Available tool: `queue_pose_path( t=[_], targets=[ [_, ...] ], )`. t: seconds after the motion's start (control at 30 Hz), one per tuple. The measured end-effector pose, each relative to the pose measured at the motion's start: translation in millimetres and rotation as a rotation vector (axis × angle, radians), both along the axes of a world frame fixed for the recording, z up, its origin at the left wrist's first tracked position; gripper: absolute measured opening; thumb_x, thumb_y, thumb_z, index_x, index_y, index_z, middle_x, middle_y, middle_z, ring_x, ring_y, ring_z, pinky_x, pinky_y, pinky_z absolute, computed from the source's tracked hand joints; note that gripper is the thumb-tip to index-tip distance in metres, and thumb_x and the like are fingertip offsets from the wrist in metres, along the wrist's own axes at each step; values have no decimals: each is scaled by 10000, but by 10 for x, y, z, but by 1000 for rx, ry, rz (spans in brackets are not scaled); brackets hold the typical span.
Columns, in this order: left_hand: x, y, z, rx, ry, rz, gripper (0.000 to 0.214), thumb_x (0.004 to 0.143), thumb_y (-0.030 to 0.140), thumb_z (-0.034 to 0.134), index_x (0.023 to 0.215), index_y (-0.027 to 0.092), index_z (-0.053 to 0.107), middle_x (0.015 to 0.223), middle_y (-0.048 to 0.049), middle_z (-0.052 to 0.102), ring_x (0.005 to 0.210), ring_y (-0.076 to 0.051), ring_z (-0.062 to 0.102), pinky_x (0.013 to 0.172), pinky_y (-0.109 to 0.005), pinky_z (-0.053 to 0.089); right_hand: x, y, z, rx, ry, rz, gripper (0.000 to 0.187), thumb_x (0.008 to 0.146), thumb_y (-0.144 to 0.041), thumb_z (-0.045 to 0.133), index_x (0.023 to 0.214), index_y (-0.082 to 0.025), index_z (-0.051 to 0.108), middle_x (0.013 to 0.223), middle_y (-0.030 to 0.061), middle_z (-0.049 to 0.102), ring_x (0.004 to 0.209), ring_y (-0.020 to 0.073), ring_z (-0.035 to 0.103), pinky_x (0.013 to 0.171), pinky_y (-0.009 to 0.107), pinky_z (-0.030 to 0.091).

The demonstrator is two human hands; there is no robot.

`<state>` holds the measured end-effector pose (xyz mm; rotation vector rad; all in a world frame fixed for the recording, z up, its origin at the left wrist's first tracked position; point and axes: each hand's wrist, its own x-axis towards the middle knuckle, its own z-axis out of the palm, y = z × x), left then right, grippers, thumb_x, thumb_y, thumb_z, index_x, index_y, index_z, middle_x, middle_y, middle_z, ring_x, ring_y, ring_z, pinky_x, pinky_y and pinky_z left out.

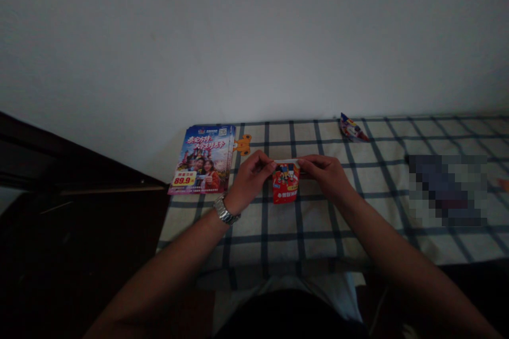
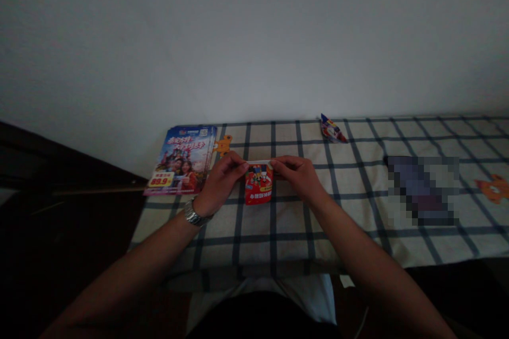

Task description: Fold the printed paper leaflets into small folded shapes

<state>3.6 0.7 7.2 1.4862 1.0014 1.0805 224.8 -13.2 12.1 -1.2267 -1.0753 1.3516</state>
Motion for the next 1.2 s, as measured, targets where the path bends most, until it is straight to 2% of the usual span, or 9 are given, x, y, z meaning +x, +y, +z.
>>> queue_pose_path(
  t=[0.57,0.9,1.2],
  targets=[
    [17,-24,16,-69,-55,8,190,903,339,688,824,198,588,812,17,558,779,-139,513,714,-248,421,-10,-7,-68,103,-22,-32,266,760,-456,835,856,-209,824,826,37,789,786,208,733,793,363,619],
    [26,-20,-22,-88,-128,37,195,903,331,692,833,194,572,817,23,537,772,-130,511,707,-239,432,-25,28,-109,53,-3,-5,294,764,-466,835,927,-224,803,891,38,790,814,202,731,809,364,617],
    [22,5,-4,-50,-26,19,162,892,333,686,847,197,612,813,12,578,762,-137,530,698,-251,437,-11,5,-82,131,-52,-27,238,777,-440,824,803,-213,755,755,14,748,725,170,692,723,315,588]
  ],
)
